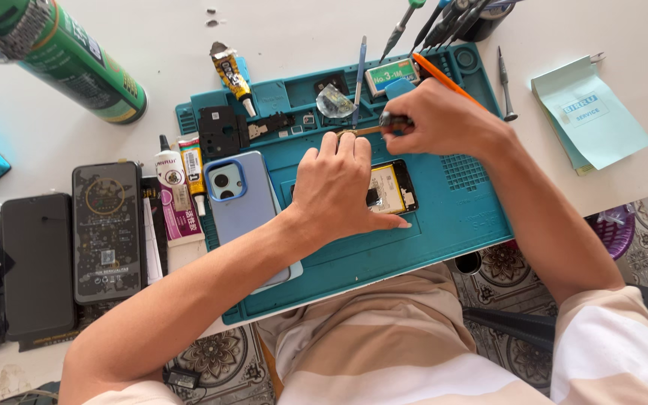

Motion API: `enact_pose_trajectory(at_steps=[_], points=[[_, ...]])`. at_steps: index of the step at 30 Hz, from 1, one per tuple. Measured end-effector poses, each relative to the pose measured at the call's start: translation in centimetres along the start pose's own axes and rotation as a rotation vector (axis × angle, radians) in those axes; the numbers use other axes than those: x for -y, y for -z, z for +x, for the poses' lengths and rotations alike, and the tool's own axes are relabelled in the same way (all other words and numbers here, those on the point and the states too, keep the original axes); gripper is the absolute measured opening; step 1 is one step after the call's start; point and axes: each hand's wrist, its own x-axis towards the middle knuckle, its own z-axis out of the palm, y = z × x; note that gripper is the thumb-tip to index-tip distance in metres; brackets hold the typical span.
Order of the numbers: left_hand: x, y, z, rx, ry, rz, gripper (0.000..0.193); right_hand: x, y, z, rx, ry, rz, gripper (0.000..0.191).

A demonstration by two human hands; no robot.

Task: The person removes a blue case from a smartphone, then uses a screwdriver to remove screws from the phone's internal frame. The person continues to unscrew multiple screws from the phone's chassis while holding the device steady.

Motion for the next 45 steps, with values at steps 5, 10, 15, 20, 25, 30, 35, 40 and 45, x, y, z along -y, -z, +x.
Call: enact_pose_trajectory(at_steps=[5,10,15,20,25,30,35,40,45], points=[[0.1,0.1,0.1,0.020,0.001,-0.024,0.104,-1.9,0.0,-0.4,-0.085,0.123,0.107,0.019],[0.2,0.0,0.1,0.009,0.001,-0.028,0.101,-2.7,0.3,-1.1,-0.092,0.044,0.156,0.026],[0.2,-0.2,0.2,-0.002,-0.019,-0.002,0.101,-2.0,1.1,-2.5,-0.255,0.102,0.240,0.015],[0.3,-0.4,-0.1,-0.047,-0.091,-0.012,0.097,0.1,1.5,-7.2,-0.356,0.191,0.308,0.016],[0.3,-0.2,0.2,-0.061,-0.131,-0.032,0.095,2.4,-1.4,-8.4,-0.351,0.139,0.149,0.019],[0.4,0.2,0.3,-0.071,-0.139,-0.058,0.097,2.8,-2.4,-6.9,-0.281,0.023,0.115,0.020],[0.7,-0.3,0.1,-0.010,-0.116,-0.083,0.098,3.1,-2.9,-6.4,-0.218,-0.038,-0.001,0.023],[0.8,-0.4,0.1,-0.045,-0.126,-0.083,0.099,3.7,-3.0,-6.0,-0.217,-0.102,-0.027,0.024],[0.7,-0.3,0.1,-0.014,-0.109,-0.074,0.100,3.6,-2.0,-4.5,-0.156,-0.054,-0.054,0.027]])
